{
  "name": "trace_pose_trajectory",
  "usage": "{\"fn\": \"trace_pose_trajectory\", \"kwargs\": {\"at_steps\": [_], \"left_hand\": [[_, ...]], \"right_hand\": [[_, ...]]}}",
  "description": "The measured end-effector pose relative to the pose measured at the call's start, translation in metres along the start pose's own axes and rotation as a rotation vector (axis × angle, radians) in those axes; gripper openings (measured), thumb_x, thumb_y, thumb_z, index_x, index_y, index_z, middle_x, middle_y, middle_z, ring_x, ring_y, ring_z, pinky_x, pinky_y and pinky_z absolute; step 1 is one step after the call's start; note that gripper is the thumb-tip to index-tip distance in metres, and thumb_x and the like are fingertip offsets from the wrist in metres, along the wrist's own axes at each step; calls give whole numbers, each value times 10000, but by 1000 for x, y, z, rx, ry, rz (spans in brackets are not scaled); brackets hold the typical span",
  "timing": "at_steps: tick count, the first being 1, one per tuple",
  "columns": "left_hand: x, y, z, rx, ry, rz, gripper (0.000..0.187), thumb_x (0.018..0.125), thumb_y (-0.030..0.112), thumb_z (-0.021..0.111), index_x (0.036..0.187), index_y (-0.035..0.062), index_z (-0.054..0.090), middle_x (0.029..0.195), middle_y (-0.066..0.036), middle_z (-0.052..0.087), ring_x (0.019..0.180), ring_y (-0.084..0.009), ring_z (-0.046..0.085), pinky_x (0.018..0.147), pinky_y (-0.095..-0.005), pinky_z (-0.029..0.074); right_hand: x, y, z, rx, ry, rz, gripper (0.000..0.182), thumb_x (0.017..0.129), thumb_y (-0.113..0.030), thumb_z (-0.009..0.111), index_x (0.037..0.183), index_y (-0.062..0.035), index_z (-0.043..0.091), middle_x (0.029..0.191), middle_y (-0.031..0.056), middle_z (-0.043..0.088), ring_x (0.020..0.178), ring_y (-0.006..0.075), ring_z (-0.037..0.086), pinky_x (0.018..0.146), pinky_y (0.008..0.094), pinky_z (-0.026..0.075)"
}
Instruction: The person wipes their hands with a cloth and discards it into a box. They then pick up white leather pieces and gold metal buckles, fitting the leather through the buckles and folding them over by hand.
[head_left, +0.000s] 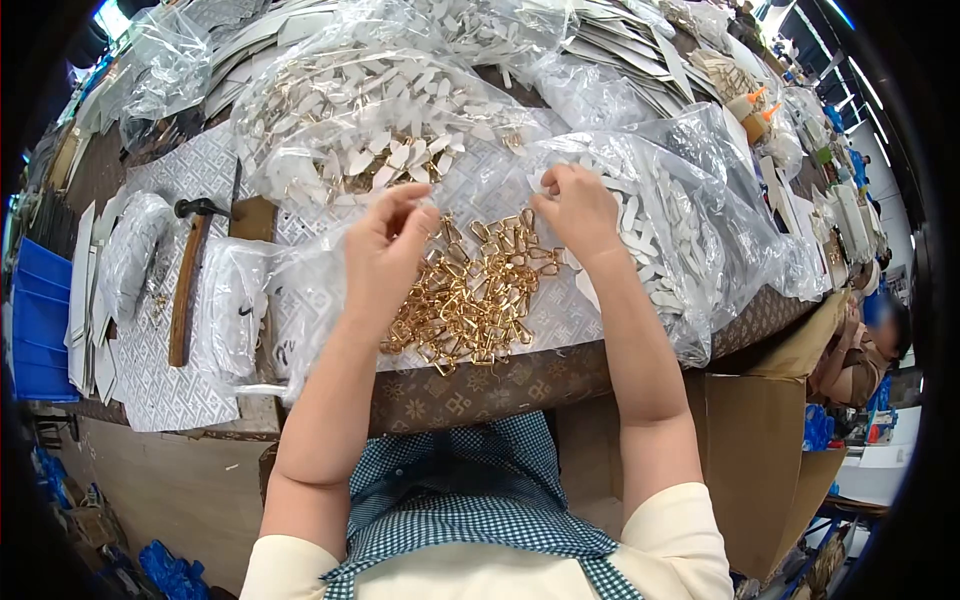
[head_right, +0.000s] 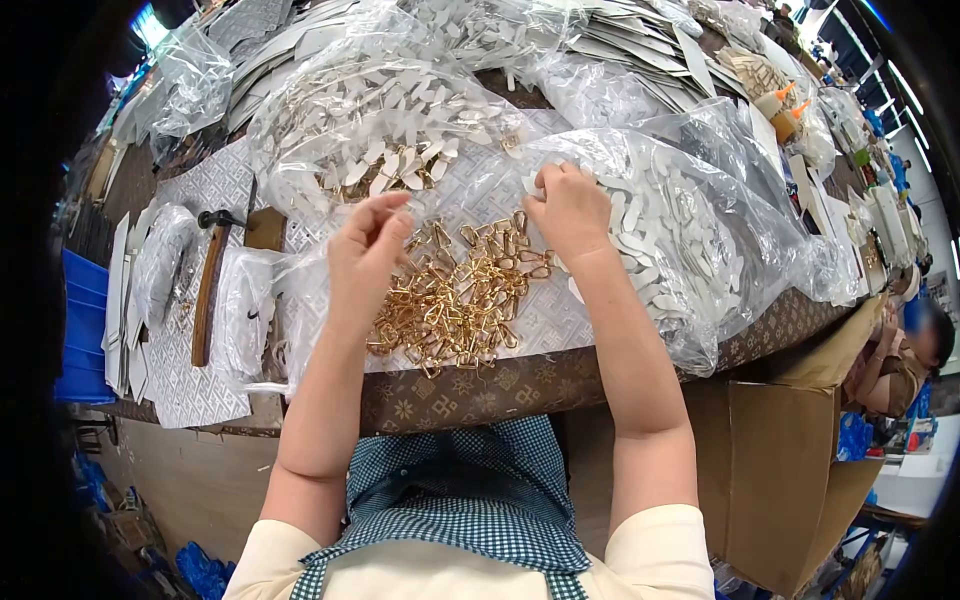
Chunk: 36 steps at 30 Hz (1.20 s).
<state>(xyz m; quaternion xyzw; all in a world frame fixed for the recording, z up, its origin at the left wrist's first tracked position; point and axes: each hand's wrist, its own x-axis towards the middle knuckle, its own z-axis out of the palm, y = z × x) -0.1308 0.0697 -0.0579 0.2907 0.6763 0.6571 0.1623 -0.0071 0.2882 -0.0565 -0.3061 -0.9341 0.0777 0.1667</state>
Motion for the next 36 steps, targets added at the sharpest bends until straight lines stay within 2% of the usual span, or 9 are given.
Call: {"fn": "trace_pose_trajectory", "kwargs": {"at_steps": [4,7,12,15,20,23,24,27,36], "left_hand": [[-3,-12,26,659,-189,443,305,825,138,703,1126,95,706,1031,-112,626,1009,-275,576,872,-403,469],[-4,-11,36,836,-220,519,309,827,181,711,1128,109,707,1040,-97,621,1049,-278,557,933,-440,433],[2,-17,51,892,-132,405,259,812,299,734,1002,124,741,1008,-73,625,1040,-270,553,927,-443,393],[9,-10,58,1006,-138,345,233,804,306,744,944,120,737,985,-69,624,1038,-264,554,916,-442,387],[19,-10,63,889,-201,231,211,755,263,776,812,74,700,949,-83,617,1017,-274,560,911,-424,406],[19,-7,51,519,-217,210,214,737,250,776,805,70,684,925,-124,628,992,-295,567,886,-448,439],[17,-1,49,462,-159,350,183,790,150,767,807,7,654,832,-74,657,793,-164,617,705,-299,487],[4,18,39,-23,-279,-91,146,855,115,735,852,1,645,819,-53,679,710,-99,606,652,-231,474],[-16,6,36,-271,-384,-117,121,958,132,634,967,11,620,832,-42,666,754,-109,660,650,-248,547]], "right_hand": [[1,-1,4,-22,13,33,133,837,-204,659,879,-78,673,917,84,669,891,280,652,748,406,538],[0,2,7,-17,148,-26,116,857,-180,630,885,-77,675,901,93,671,869,285,654,730,408,536],[-33,-17,-14,413,205,8,130,878,-144,579,906,-49,664,858,119,696,787,307,665,706,423,521],[-59,-26,-20,765,134,60,140,936,-103,536,984,-6,624,787,171,690,718,233,703,627,346,517],[-90,-30,-27,964,80,122,116,967,-83,535,1011,11,587,733,71,670,660,99,640,586,260,495],[-103,-33,-27,1025,34,194,127,985,-90,526,1049,2,588,761,42,671,642,56,581,601,214,477],[-105,-33,-26,1029,36,187,127,985,-92,527,1049,1,586,759,35,663,645,54,576,601,213,473],[-111,-39,-23,1031,33,179,117,981,-87,540,1046,3,576,761,4,622,668,38,549,603,205,450],[-107,-63,-22,991,98,182,143,911,-76,605,1028,1,575,778,108,668,662,136,633,622,276,498]]}}
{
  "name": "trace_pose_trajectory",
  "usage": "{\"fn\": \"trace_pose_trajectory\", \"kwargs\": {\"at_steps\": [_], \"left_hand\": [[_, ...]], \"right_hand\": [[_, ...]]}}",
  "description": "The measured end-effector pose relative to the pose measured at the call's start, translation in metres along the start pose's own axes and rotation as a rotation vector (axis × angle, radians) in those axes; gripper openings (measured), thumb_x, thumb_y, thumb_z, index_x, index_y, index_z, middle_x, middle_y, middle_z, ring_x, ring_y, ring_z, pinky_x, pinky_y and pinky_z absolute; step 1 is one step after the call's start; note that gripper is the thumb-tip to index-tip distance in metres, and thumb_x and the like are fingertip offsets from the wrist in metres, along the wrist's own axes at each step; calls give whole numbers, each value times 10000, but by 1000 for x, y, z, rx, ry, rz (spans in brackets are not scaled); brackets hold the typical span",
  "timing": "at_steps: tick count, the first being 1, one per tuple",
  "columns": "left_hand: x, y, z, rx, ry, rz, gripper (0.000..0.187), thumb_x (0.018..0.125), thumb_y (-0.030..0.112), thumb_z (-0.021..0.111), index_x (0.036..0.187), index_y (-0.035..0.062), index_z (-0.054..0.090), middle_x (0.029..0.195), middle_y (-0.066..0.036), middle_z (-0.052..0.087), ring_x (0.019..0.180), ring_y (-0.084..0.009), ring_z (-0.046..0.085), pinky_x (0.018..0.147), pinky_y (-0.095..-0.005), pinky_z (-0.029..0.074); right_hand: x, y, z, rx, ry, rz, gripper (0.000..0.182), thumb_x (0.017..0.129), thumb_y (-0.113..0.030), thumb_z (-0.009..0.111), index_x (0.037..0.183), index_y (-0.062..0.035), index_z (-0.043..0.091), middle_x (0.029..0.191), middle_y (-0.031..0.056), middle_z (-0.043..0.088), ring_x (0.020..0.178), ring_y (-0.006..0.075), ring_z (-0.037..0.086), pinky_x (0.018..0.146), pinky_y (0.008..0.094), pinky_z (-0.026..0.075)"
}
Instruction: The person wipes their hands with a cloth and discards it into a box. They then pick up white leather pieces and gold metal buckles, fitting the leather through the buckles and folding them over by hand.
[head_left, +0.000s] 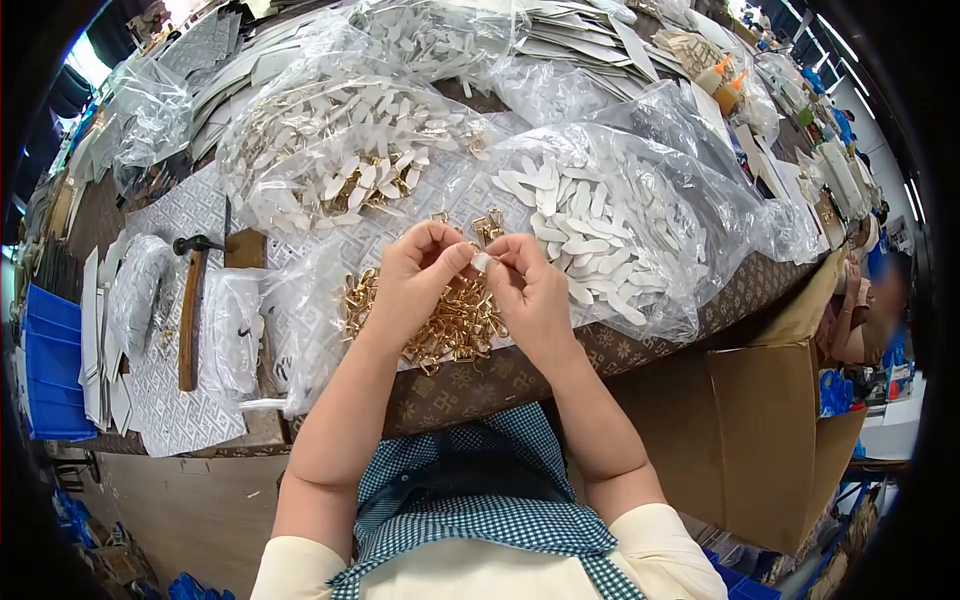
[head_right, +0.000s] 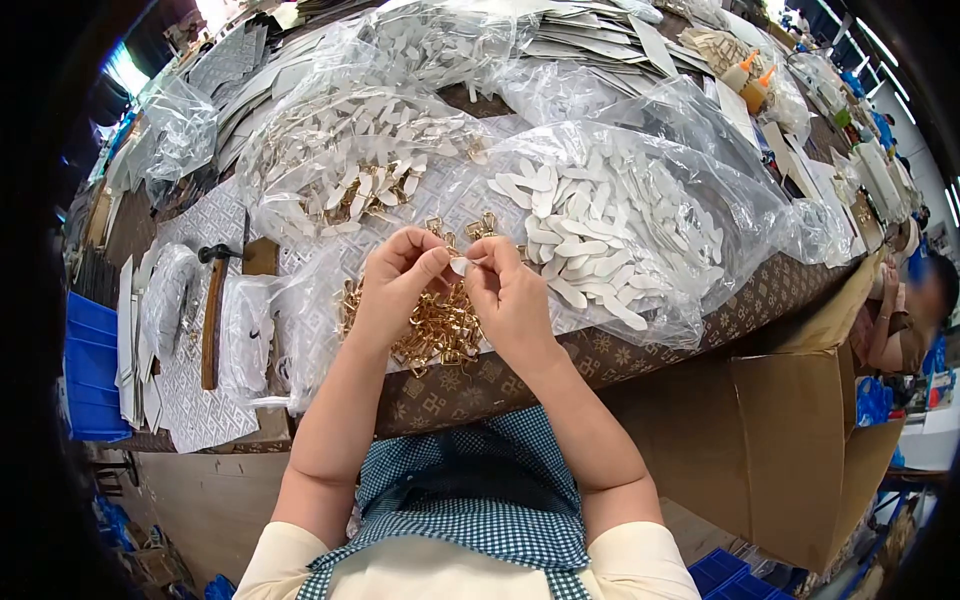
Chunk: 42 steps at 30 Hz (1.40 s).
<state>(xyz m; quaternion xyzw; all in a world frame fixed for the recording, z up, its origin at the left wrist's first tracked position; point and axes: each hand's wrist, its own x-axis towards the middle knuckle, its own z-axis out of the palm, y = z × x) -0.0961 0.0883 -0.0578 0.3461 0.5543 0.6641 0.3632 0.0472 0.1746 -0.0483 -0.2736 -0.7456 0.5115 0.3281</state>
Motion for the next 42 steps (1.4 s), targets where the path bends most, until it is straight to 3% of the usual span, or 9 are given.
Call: {"fn": "trace_pose_trajectory", "kwargs": {"at_steps": [5,13,22,23,30,33,34,37,42], "left_hand": [[-2,4,0,-79,-42,-29,153,978,165,606,965,13,622,817,-42,664,735,-104,655,634,-241,538],[-2,3,-1,-140,-129,-97,145,913,115,693,973,7,616,819,-27,648,693,-80,626,611,-223,525],[-2,1,-3,-274,-172,-171,166,913,141,699,935,9,602,789,-37,629,646,-90,582,586,-242,498],[-2,-2,-3,-327,-171,-177,168,914,146,699,926,12,600,785,-40,629,641,-92,583,585,-244,498],[-6,7,0,-414,-141,-285,202,939,225,678,928,34,616,767,-12,613,639,-82,592,594,-264,570],[-6,9,-4,-379,-183,-241,192,964,220,645,927,34,617,784,-1,612,657,-69,572,597,-228,507],[-7,8,-1,-335,-166,-227,190,969,215,637,922,32,615,784,3,609,657,-63,562,598,-223,491],[-10,4,5,-147,-112,-129,192,988,192,602,894,25,601,785,22,592,667,-39,519,599,-210,441],[-11,8,8,-48,-64,-65,204,993,196,596,878,28,588,762,26,576,667,-38,509,585,-213,425]], "right_hand": [[0,7,1,7,20,-25,148,907,-69,601,1040,-5,582,766,109,671,638,141,636,602,282,496],[-3,3,-4,-2,-33,-24,159,908,-66,604,1059,-17,594,743,90,655,611,109,607,585,260,482],[-9,-11,-1,115,-95,-127,204,959,-76,587,1160,-39,583,832,120,648,664,164,661,584,291,496],[-9,-12,-3,5,-86,-160,241,962,-88,602,1195,-30,581,779,37,655,627,69,582,584,220,461],[-6,-17,-2,-122,-68,-218,284,968,-108,599,1244,-44,582,758,32,591,635,89,548,586,242,457],[-11,-13,-5,-25,-131,-221,359,924,-163,680,1249,-43,585,872,69,672,757,104,644,663,254,508],[-10,-15,-4,-92,-89,-295,361,884,-183,735,1186,-35,603,903,83,698,792,121,673,688,267,528],[-10,-11,-2,-44,-66,-108,329,856,-176,762,1109,-30,610,864,82,697,751,144,673,673,275,528],[-7,-15,-3,-90,-48,-128,286,840,-182,739,1046,-40,600,832,103,680,719,211,677,646,311,532]]}}
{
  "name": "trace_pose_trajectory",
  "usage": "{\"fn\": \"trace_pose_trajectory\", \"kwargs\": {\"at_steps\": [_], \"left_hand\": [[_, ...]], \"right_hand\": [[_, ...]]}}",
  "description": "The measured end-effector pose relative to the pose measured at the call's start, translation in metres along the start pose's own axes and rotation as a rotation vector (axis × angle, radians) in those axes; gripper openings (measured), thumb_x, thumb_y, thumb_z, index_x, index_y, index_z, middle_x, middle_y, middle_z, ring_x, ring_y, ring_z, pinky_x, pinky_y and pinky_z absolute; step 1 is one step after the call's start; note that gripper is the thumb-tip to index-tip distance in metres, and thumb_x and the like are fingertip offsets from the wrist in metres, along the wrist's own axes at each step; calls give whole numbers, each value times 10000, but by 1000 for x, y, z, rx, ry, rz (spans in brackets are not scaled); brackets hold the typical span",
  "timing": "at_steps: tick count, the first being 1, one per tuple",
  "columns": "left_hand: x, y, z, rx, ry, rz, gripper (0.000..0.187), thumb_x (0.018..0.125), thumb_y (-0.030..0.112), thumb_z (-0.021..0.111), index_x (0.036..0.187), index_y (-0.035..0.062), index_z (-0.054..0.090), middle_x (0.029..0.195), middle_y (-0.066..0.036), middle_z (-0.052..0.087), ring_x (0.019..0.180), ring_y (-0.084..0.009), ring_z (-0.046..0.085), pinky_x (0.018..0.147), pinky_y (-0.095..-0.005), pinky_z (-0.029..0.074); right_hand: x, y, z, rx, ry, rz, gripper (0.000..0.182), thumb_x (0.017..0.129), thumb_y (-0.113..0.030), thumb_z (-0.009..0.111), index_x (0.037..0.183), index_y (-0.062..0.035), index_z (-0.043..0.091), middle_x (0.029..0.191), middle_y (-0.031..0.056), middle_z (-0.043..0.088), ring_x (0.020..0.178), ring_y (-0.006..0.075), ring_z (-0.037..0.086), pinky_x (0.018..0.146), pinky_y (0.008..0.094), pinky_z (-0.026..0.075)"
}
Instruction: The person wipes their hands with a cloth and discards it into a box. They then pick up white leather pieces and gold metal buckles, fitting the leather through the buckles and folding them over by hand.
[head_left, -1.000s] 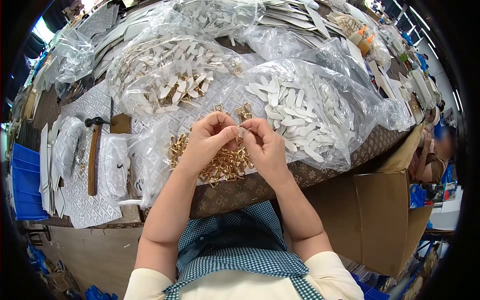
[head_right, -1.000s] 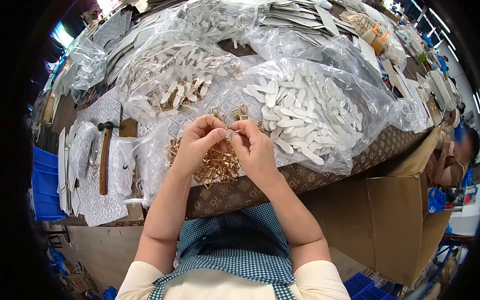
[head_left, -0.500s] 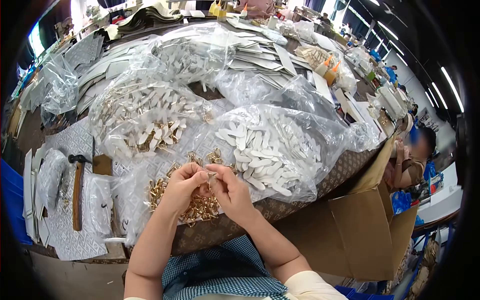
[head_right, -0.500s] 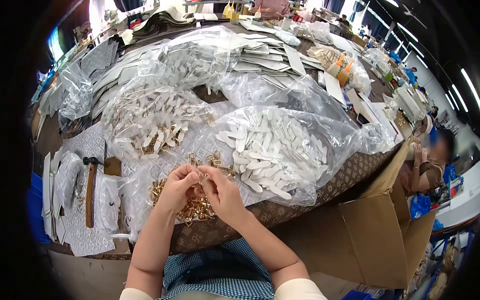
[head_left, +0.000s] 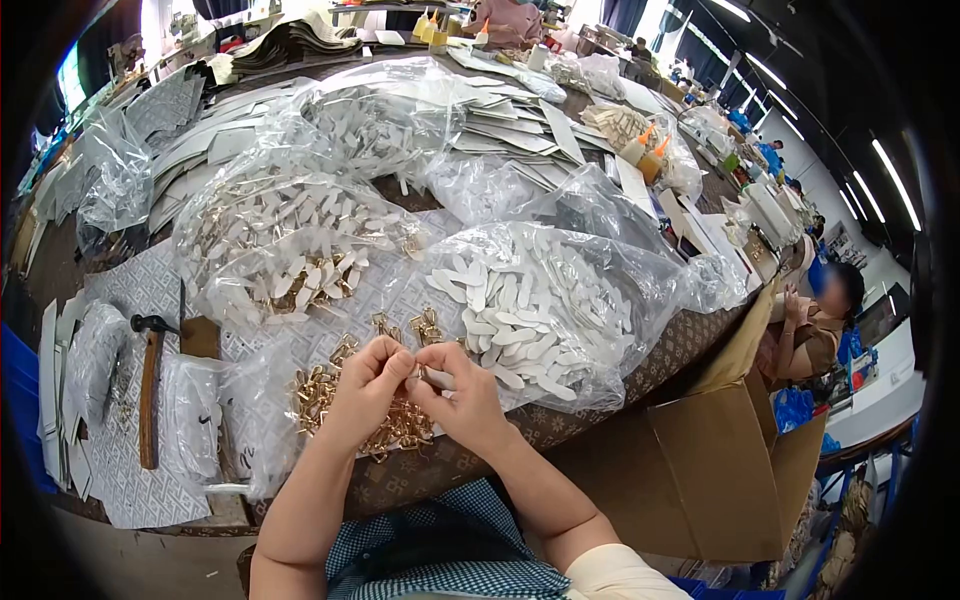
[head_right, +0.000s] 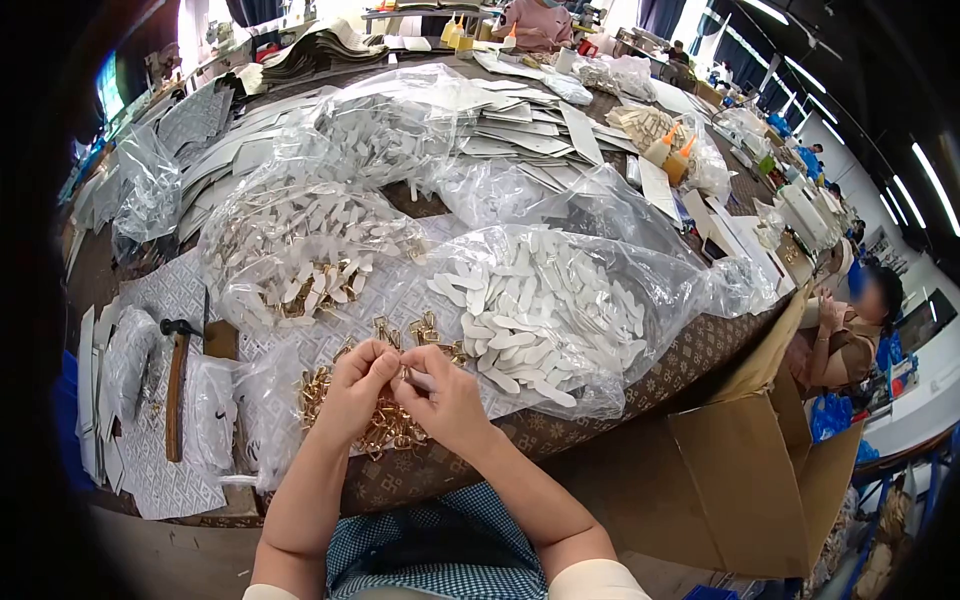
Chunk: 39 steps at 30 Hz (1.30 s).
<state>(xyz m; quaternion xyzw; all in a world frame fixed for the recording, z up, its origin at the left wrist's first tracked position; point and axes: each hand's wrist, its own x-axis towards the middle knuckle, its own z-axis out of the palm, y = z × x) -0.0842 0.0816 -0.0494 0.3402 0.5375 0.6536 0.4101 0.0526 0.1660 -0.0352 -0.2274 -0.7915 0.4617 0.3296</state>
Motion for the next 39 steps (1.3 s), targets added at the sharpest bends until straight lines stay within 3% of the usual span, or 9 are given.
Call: {"fn": "trace_pose_trajectory", "kwargs": {"at_steps": [14,15,21,22,26,29,32,35,39], "left_hand": [[9,-4,-9,-22,130,-14,210,1009,222,569,919,33,564,791,5,584,674,-59,549,595,-220,473],[11,-5,-12,-29,143,3,240,1018,266,555,948,37,557,803,-4,595,691,-73,583,606,-228,498],[17,2,-27,-155,455,142,406,1027,406,500,1156,24,538,845,-39,610,733,-119,627,624,-261,526],[18,4,-32,-103,519,174,394,1021,381,527,1158,14,560,875,-41,616,742,-106,609,627,-245,503],[22,-9,-41,110,479,204,258,989,242,601,1053,-5,639,892,-42,630,723,-92,571,684,-231,477],[19,-8,-31,672,390,330,174,896,155,677,1035,51,692,901,-57,644,780,-179,607,731,-298,489],[28,-28,-22,982,328,449,238,828,164,694,1055,91,702,1000,-86,624,1006,-289,590,863,-437,455],[28,-24,-12,1277,273,431,284,826,172,712,1102,106,698,1016,-88,596,987,-290,586,883,-426,441],[27,-23,-13,1178,273,320,225,758,215,763,911,88,658,1037,-83,589,1079,-293,553,925,-453,404]], "right_hand": [[31,-4,1,-118,-141,95,225,845,-168,678,972,-9,581,788,138,685,713,295,687,651,370,532],[36,-2,2,-168,-127,78,179,853,-122,661,965,-2,592,746,72,687,670,113,660,606,273,509],[91,0,13,-63,-202,25,215,854,-127,653,1025,0,623,758,23,658,678,58,571,605,235,454],[108,5,14,-89,-252,31,351,832,-219,699,1109,-15,627,744,109,673,648,178,632,640,301,499],[141,25,11,-162,-163,-110,361,840,-255,694,1095,0,679,879,147,723,771,209,698,720,340,533],[143,44,-16,-499,-124,-60,214,835,-240,665,941,-60,716,916,151,726,788,296,705,733,392,544],[134,71,-24,-817,1,-9,158,823,-237,676,849,-85,709,908,115,706,888,283,670,768,402,538],[121,85,-21,-1057,44,-130,164,807,-252,705,865,-99,715,962,91,681,954,285,639,798,400,535],[116,90,-17,-1103,-2,-97,169,792,-232,704,912,-117,734,977,73,672,972,269,623,826,383,525]]}}
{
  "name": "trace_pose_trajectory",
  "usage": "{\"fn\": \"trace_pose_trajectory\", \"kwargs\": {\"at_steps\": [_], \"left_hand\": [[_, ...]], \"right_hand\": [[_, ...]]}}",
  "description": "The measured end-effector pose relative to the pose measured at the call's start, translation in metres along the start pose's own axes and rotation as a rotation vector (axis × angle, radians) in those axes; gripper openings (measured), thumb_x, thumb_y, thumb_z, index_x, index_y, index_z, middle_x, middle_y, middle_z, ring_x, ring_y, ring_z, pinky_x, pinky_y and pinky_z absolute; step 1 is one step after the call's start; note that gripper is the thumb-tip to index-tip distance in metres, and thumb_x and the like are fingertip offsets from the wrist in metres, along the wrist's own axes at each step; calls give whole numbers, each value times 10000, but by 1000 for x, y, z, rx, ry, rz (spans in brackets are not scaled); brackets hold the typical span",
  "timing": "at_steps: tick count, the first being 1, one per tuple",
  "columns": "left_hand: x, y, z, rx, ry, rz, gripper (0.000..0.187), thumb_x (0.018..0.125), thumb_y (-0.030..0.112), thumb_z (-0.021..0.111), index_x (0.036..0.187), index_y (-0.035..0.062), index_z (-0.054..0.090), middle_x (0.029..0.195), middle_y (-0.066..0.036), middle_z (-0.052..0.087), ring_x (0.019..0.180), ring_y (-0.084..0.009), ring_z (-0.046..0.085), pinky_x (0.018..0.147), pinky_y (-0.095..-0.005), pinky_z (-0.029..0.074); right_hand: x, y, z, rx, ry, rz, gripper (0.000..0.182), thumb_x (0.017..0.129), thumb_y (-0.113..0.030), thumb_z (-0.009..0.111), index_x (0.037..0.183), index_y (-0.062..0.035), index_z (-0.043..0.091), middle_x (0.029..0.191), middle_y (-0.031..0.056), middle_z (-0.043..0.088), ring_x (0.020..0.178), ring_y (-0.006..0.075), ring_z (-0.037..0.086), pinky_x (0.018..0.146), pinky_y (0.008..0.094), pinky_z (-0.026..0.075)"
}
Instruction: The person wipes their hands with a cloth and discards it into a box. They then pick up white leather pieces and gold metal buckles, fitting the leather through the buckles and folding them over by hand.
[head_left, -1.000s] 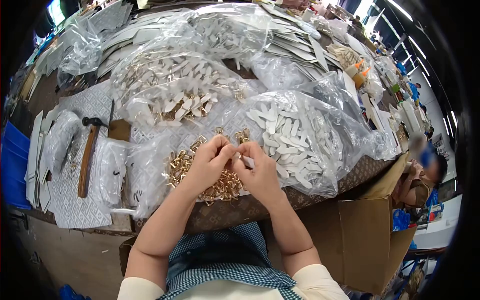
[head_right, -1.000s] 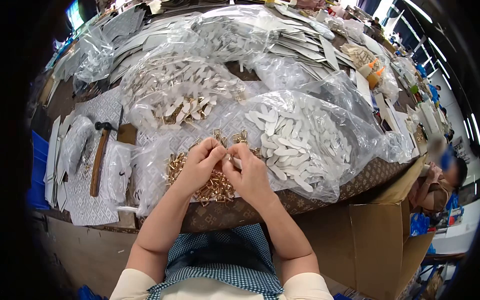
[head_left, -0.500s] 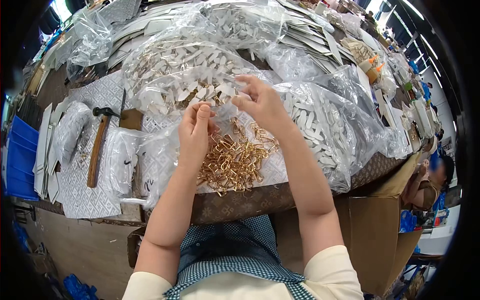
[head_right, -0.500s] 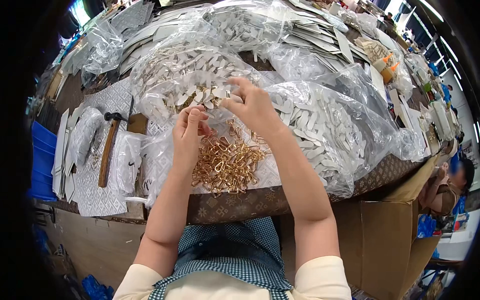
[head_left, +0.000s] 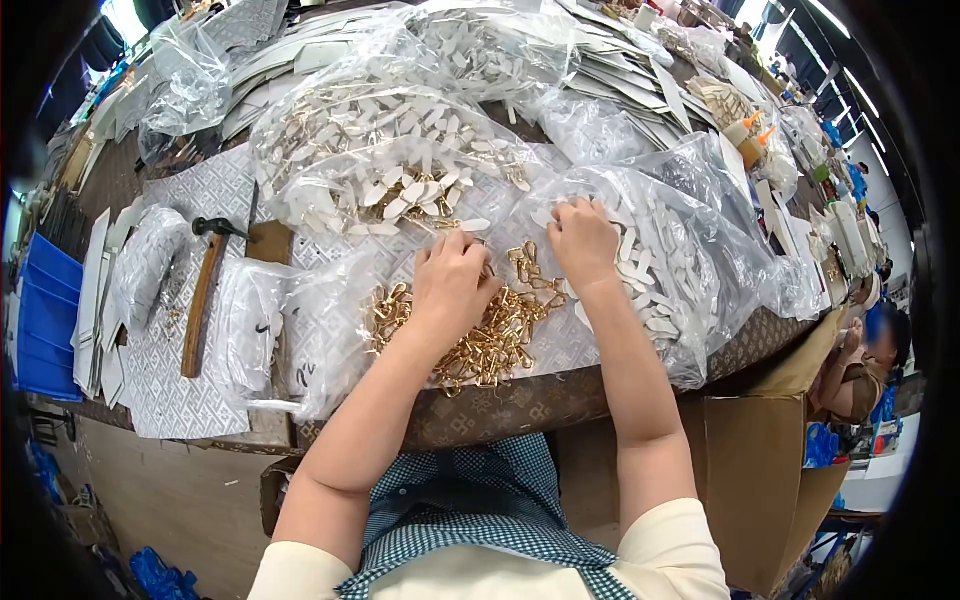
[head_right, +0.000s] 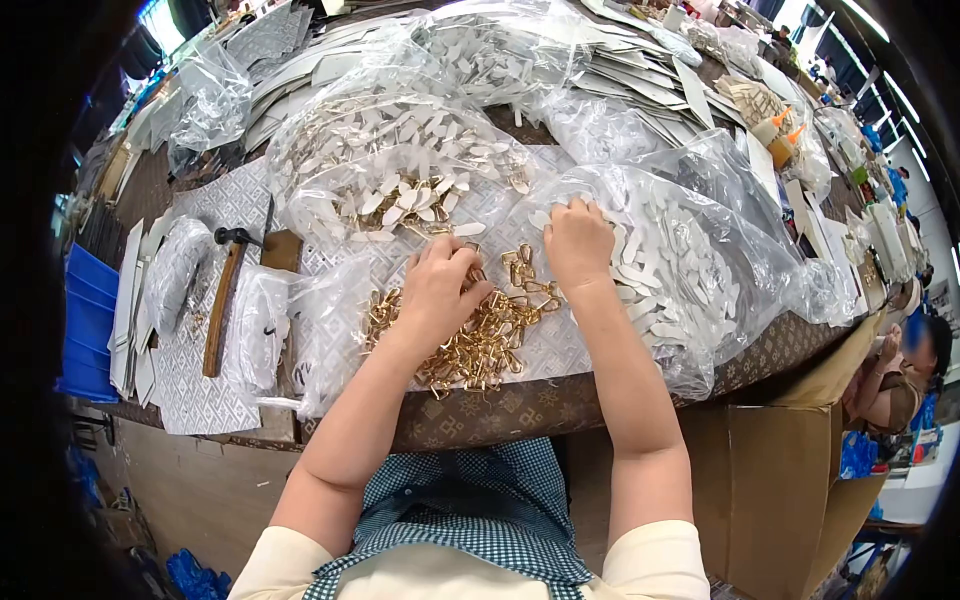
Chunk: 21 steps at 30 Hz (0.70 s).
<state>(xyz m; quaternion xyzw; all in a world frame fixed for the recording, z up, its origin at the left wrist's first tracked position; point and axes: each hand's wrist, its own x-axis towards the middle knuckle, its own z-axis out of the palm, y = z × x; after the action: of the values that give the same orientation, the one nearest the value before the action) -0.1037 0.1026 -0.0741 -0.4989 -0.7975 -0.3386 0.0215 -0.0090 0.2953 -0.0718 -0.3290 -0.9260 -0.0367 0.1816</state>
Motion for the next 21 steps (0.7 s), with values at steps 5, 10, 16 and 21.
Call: {"fn": "trace_pose_trajectory", "kwargs": {"at_steps": [5,10,16,21], "left_hand": [[-2,-9,-9,-409,-72,-159,216,792,152,758,917,50,614,978,-80,631,935,-224,626,827,-382,470],[0,-1,-31,-1361,-34,-455,93,927,86,652,951,12,602,910,-46,649,763,-118,652,694,-252,532],[-4,-6,-27,-1668,-101,-503,146,937,89,650,1060,11,647,904,-48,660,763,-145,683,683,-280,592],[-6,-2,-22,-1656,-186,-477,132,918,98,683,1018,15,660,880,-55,683,752,-145,692,691,-267,596]], "right_hand": [[-13,-4,-2,150,260,-171,129,778,-79,674,902,-48,653,901,88,660,886,294,623,761,408,511],[-46,-33,-48,938,28,79,96,865,-78,606,943,-23,604,815,113,659,761,252,643,687,368,501],[-86,-45,-63,1069,30,76,237,1003,-189,533,1095,-17,667,834,125,637,721,190,614,657,317,471],[-101,-57,-61,1346,-60,168,212,988,-156,583,1122,-8,655,925,31,636,786,84,586,681,240,463]]}}
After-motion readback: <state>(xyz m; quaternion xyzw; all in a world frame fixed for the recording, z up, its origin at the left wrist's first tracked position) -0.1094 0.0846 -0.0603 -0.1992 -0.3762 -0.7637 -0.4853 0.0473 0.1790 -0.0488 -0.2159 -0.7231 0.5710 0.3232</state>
